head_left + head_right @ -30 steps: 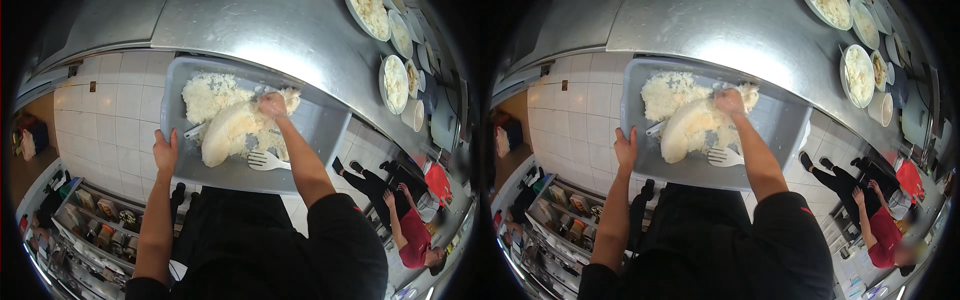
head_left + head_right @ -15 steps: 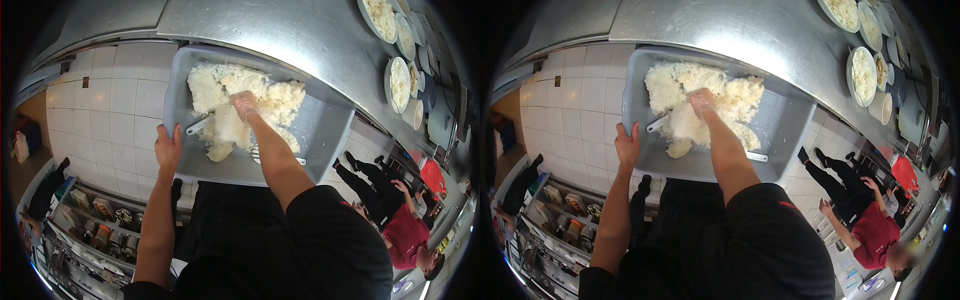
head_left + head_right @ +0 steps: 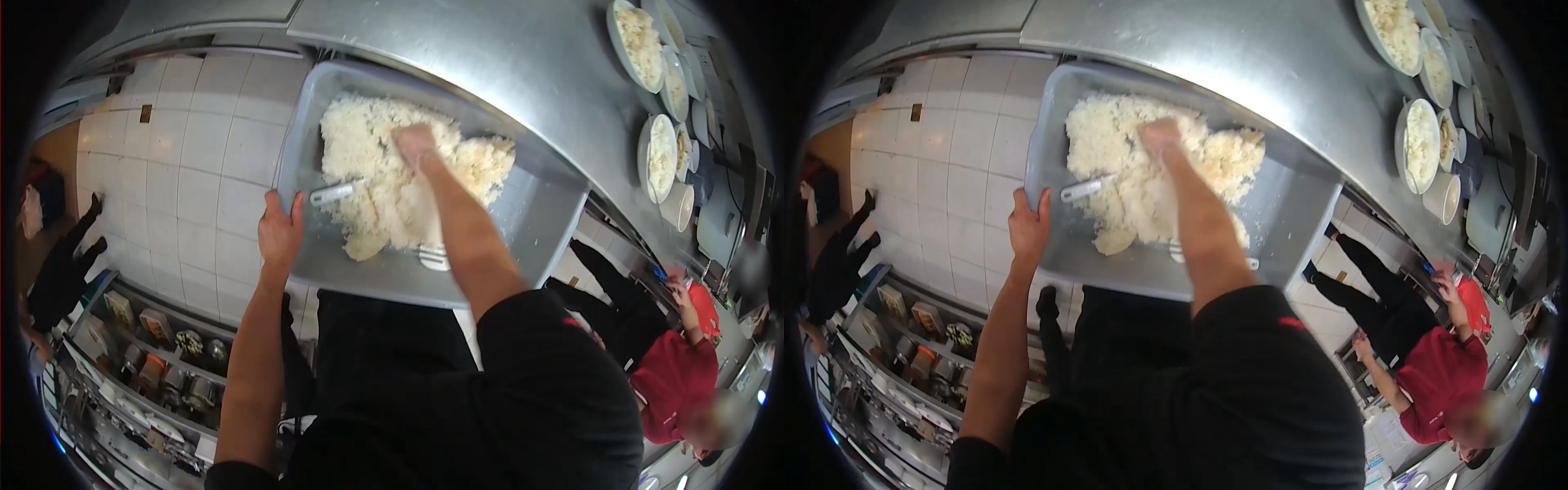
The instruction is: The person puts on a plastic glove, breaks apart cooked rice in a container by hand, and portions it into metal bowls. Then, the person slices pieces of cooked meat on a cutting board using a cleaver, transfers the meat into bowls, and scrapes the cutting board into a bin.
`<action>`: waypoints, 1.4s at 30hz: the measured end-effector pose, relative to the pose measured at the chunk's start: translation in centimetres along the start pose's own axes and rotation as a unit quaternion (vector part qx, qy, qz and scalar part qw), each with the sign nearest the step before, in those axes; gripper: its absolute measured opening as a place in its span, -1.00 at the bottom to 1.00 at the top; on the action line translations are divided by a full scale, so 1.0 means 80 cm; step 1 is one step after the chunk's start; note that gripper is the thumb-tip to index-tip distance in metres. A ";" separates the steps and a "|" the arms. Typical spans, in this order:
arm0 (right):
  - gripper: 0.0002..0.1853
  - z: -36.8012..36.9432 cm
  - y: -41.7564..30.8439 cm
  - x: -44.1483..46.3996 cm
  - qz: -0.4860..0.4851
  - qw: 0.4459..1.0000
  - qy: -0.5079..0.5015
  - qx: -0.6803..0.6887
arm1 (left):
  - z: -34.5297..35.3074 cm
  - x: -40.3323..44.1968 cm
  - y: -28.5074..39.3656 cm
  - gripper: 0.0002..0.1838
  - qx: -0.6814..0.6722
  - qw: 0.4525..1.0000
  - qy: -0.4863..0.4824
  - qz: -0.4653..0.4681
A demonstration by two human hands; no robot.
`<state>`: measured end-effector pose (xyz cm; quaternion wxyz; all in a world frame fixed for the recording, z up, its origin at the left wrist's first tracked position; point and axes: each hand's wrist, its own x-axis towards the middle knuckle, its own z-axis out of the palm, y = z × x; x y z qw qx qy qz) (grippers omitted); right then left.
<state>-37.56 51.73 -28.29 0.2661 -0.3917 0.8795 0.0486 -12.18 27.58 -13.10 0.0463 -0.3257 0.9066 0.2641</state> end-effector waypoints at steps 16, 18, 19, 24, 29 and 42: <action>-0.84 0.069 -0.049 -0.161 0.216 0.861 0.057 0.458 | 0.010 0.008 0.012 -0.43 -0.035 0.998 -0.012 -0.041; -0.84 0.102 -0.044 -0.134 -0.015 0.988 0.116 0.096 | 0.011 0.008 0.008 -0.43 -0.039 0.998 -0.032 -0.045; -0.78 0.101 -0.041 -0.119 0.063 0.985 0.026 0.157 | 0.013 0.011 0.003 -0.44 -0.049 0.998 -0.033 -0.029; -0.68 0.042 -0.016 -0.126 0.092 0.977 -0.136 0.139 | 0.025 0.001 -0.002 -0.46 -0.068 0.996 -0.055 -0.035; -0.70 -0.033 0.036 -0.212 0.254 0.917 -0.079 0.298 | 0.011 -0.004 0.014 -0.46 -0.046 0.996 -0.052 -0.055; -0.77 0.141 0.064 -0.201 0.187 0.923 -0.116 0.315 | -0.013 0.018 0.004 -0.42 -0.032 0.996 -0.085 -0.012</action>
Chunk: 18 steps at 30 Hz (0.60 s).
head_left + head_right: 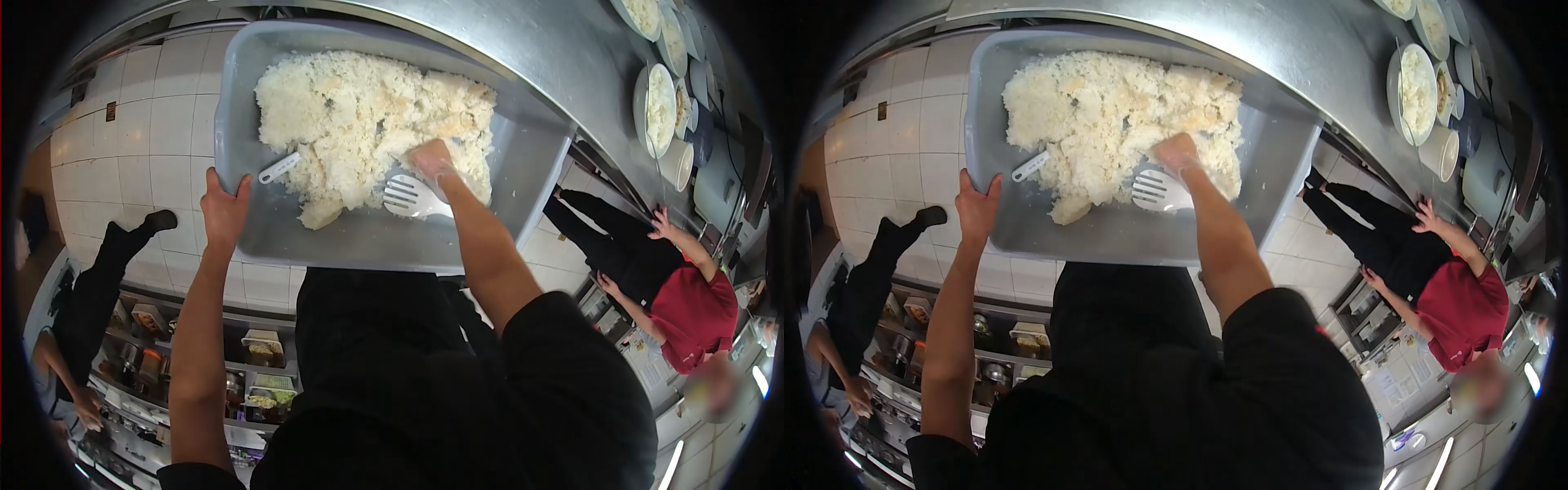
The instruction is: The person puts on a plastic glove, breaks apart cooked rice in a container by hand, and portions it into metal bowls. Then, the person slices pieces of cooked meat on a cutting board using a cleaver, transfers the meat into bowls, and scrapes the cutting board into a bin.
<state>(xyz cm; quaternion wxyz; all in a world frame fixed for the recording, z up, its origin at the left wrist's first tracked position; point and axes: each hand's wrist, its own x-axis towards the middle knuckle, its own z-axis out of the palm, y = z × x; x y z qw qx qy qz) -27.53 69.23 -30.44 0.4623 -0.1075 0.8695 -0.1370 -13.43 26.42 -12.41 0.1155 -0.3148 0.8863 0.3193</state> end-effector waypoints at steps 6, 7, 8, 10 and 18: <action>-0.61 -0.116 -0.066 -0.082 0.105 0.986 -0.027 -0.130 | -0.004 -0.001 0.005 -0.41 0.002 1.000 -0.008 0.001; -0.57 -0.126 -0.068 -0.091 0.106 0.981 -0.038 -0.158 | -0.003 -0.002 0.007 -0.41 0.011 1.000 0.001 -0.001; -0.57 -0.115 -0.048 -0.093 0.109 0.981 -0.033 -0.159 | -0.001 -0.002 0.010 -0.42 0.020 1.000 0.011 -0.004; -0.59 -0.085 -0.001 -0.105 0.074 0.992 0.004 -0.105 | 0.006 0.000 0.004 -0.43 0.021 0.999 0.027 0.001; -0.74 -0.033 0.144 -0.151 0.028 0.992 0.116 0.050 | 0.013 -0.003 0.011 -0.48 0.035 0.998 0.040 -0.013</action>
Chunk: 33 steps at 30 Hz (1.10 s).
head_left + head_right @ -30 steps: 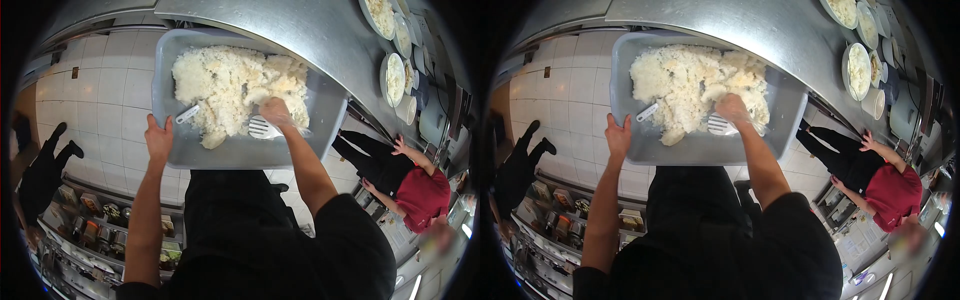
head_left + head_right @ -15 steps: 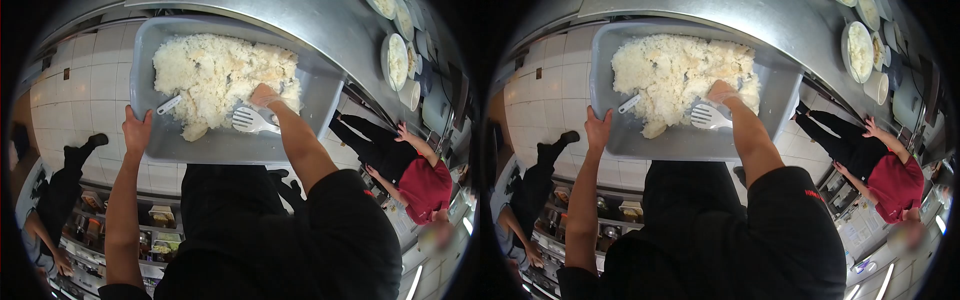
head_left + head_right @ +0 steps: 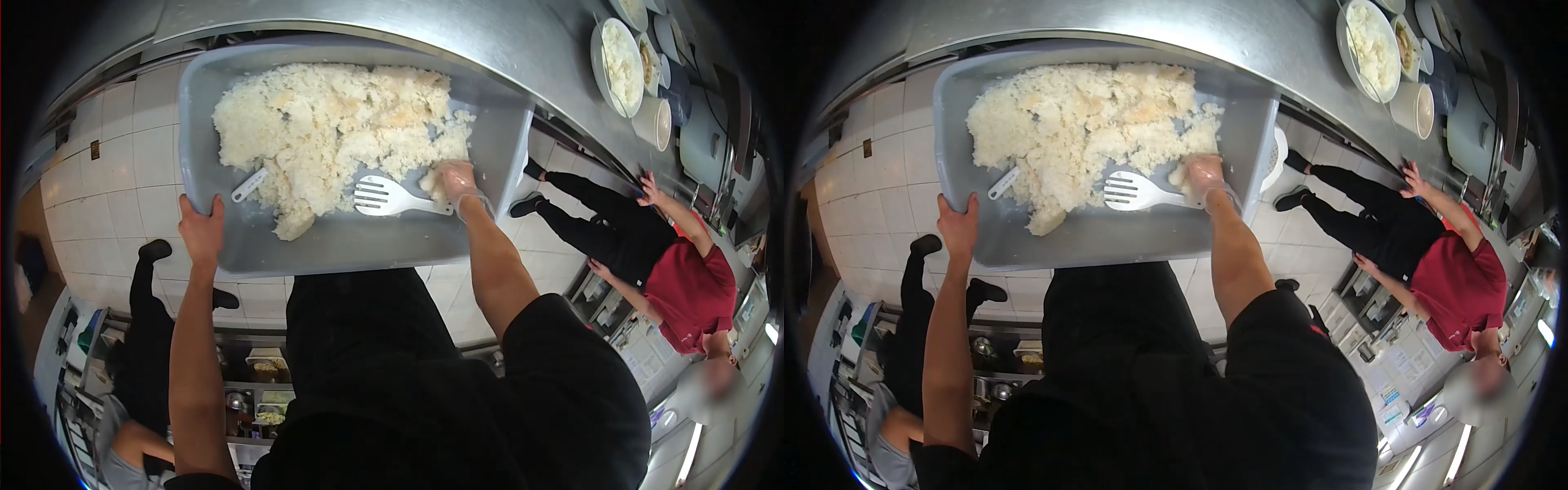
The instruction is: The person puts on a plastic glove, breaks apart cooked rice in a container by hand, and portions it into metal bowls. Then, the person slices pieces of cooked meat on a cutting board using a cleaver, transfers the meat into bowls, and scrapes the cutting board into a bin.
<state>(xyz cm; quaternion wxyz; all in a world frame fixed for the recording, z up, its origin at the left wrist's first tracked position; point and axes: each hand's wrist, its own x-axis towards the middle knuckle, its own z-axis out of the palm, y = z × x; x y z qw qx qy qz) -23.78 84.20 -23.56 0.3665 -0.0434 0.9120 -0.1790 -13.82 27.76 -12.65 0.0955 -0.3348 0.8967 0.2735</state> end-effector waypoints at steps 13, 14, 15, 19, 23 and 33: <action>-0.65 -0.079 -0.071 0.022 -0.107 0.946 -0.226 -0.208 | 0.003 -0.006 0.000 -0.45 0.039 0.998 0.036 0.031; -0.69 -0.074 -0.070 0.018 -0.112 0.950 -0.189 -0.221 | 0.004 -0.009 0.003 -0.45 0.045 0.998 0.039 0.019; -0.72 -0.076 -0.070 0.025 -0.120 0.953 -0.145 -0.237 | 0.007 -0.010 0.008 -0.45 0.041 0.998 0.048 0.023; -0.80 -0.046 0.012 0.122 -0.266 0.956 0.027 -0.120 | 0.001 -0.011 0.012 -0.45 0.037 0.998 0.057 0.006; -0.69 -0.073 0.009 0.166 -0.021 0.946 -0.009 0.324 | 0.006 -0.012 0.019 -0.44 0.044 0.997 0.065 -0.009; -0.55 -0.142 -0.113 0.097 -0.007 0.999 -0.024 -0.033 | 0.007 -0.006 0.018 -0.44 0.079 0.994 0.076 -0.011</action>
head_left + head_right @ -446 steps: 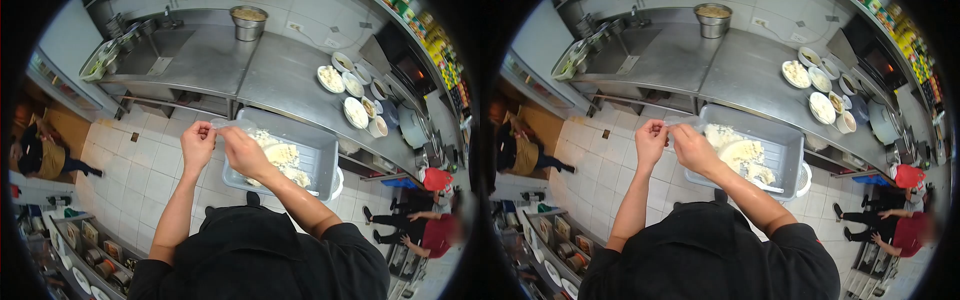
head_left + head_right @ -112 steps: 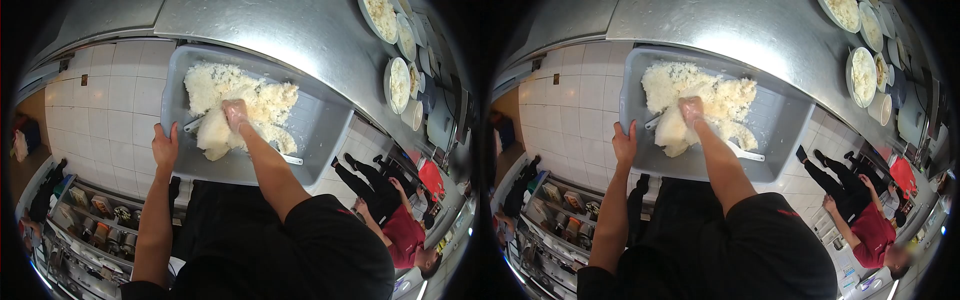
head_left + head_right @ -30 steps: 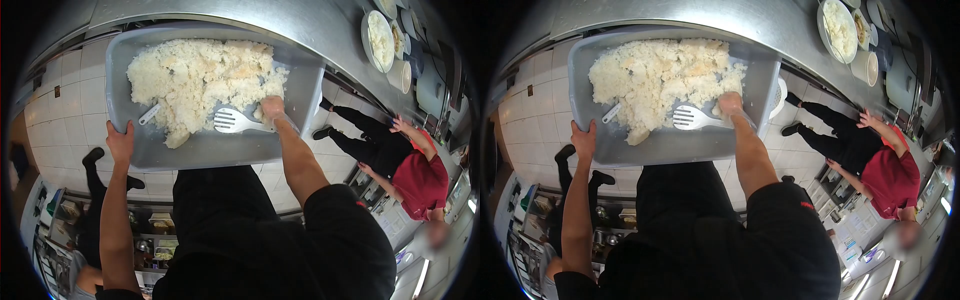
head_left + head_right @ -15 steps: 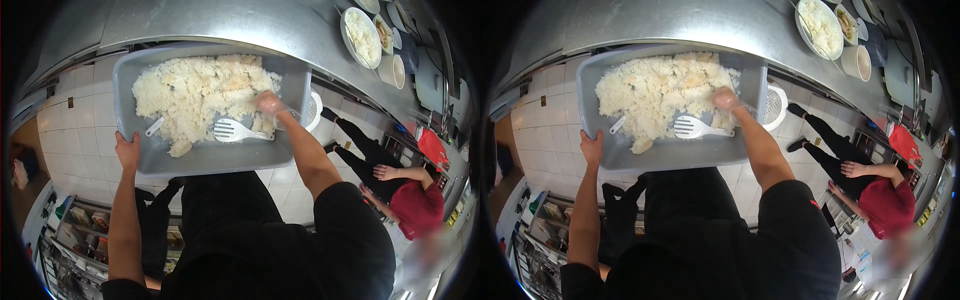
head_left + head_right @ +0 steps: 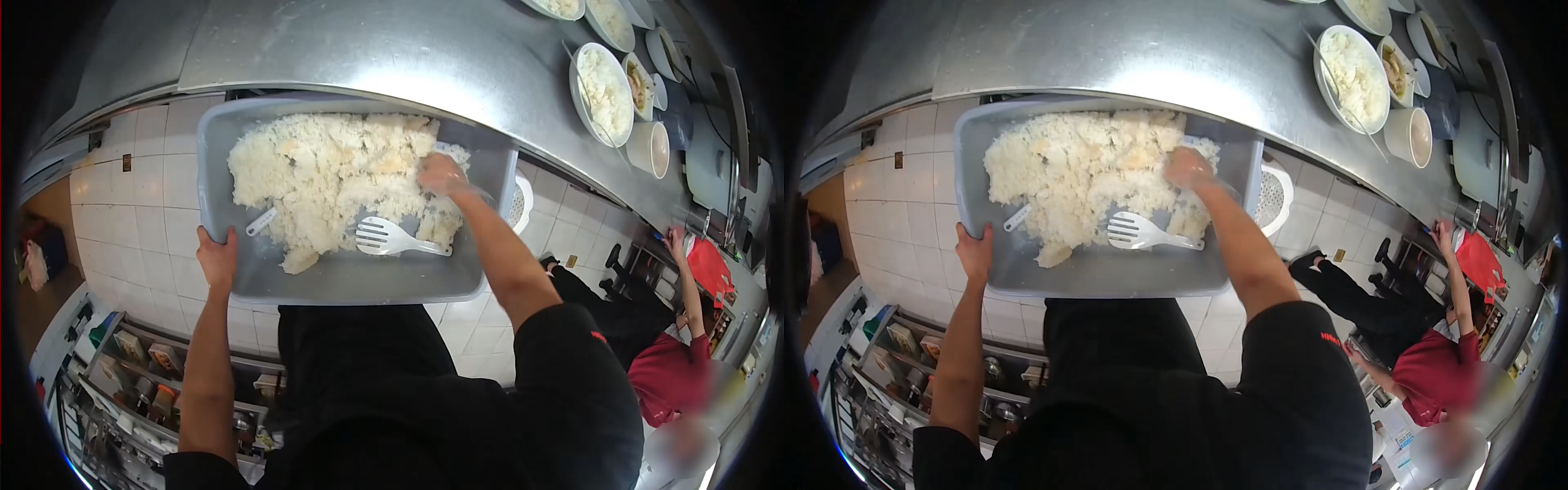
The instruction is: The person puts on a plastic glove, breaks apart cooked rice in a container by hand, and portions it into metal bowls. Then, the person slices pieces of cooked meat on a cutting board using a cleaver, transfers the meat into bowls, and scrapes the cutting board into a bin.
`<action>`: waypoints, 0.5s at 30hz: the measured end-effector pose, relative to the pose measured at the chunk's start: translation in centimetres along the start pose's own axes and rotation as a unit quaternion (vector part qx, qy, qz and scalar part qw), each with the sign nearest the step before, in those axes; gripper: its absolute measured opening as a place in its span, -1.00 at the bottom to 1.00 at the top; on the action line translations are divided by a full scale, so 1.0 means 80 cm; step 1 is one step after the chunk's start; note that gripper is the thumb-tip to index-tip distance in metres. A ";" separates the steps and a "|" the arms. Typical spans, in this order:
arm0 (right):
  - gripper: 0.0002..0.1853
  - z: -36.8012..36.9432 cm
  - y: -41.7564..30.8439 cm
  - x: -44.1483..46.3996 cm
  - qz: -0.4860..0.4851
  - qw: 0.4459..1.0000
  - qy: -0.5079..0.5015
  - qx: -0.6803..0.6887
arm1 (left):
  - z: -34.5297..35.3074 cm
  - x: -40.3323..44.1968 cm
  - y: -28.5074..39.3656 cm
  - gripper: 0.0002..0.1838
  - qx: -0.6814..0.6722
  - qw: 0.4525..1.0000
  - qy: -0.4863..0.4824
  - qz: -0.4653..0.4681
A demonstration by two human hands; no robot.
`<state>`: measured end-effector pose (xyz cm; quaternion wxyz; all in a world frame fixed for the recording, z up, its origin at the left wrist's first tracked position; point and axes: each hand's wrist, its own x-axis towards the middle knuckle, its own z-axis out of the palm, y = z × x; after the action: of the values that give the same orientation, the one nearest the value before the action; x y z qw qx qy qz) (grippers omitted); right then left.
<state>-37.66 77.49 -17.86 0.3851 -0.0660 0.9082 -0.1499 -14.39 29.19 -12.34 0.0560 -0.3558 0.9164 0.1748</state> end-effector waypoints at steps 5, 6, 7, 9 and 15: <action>-0.50 -0.046 0.003 -0.014 0.078 0.961 0.169 0.207 | -0.002 -0.004 0.002 -0.45 -0.017 0.999 -0.028 -0.039; -0.39 -0.039 0.026 0.030 0.061 0.971 0.086 0.213 | -0.004 -0.005 0.004 -0.45 -0.016 0.999 -0.029 -0.039; -0.27 -0.040 0.016 0.049 0.060 0.975 0.020 0.211 | -0.007 -0.005 0.009 -0.45 -0.021 0.998 -0.037 -0.051; -0.06 -0.038 -0.026 0.083 0.030 0.979 -0.091 0.179 | -0.010 -0.003 0.016 -0.45 -0.025 0.997 -0.044 -0.066; -0.05 0.032 -0.180 0.024 -0.006 0.995 -0.100 -0.019 | -0.006 -0.001 0.007 -0.46 -0.040 0.998 -0.034 -0.034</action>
<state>-37.14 62.84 -16.21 0.4719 -0.0939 0.8673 -0.1274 -14.65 29.45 -11.75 0.0791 -0.3823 0.8937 0.2213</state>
